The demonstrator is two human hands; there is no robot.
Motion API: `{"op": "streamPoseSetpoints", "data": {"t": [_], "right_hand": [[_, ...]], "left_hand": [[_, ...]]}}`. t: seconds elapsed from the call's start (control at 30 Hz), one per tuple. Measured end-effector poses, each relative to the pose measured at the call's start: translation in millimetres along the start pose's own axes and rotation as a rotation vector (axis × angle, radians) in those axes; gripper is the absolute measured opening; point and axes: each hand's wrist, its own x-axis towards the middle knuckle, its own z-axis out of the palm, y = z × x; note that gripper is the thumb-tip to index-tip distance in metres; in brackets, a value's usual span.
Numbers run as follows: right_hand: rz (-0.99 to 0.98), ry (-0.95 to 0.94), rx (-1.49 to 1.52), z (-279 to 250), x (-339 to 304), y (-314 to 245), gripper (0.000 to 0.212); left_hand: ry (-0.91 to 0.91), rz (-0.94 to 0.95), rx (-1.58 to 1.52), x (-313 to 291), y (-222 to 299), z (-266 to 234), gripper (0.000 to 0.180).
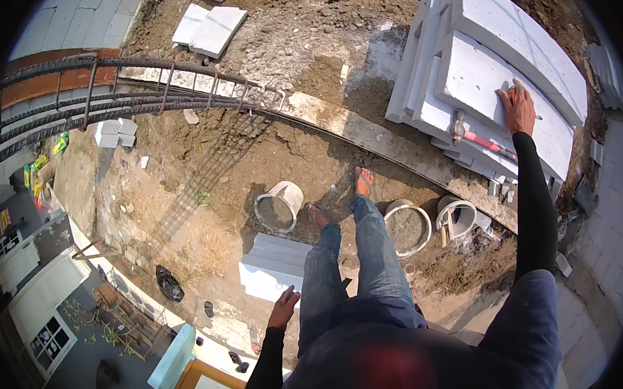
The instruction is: The person uses a trowel to apply mortar onto a horizontal concrete beam, scooping the material from a bucket and spreading it evenly along the surface.
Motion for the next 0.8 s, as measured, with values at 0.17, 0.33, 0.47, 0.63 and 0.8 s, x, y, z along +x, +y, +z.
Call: {"op": "streamPoseSetpoints", "data": {"t": [0.17,0.33,0.47,0.63,0.8], "right_hand": [[-0.108,0.171,0.092,-27.3,-88.3,-69.5,0.059],[-0.016,-0.187,0.245,-57.5,-255.0,-93.4,0.059],[0.043,-0.441,0.273,-54.1,-349.9,-91.4,0.056],[0.205,-0.623,0.229,-38.2,-360.1,-63.3,0.055],[0.128,-0.448,0.115,-35.8,-307.6,-48.4,0.055]], "left_hand": [[-0.061,-0.184,0.063,-8.3,-32.2,-14.3,0.078],[-0.258,-0.294,0.084,2.4,-24.7,7.5,0.091],[-0.253,0.021,0.345,19.0,-39.1,-3.1,0.098],[-0.178,-0.006,0.336,31.8,-87.5,-40.2,0.104],[-0.134,0.060,0.205,33.4,-116.9,-52.1,0.101]]}}
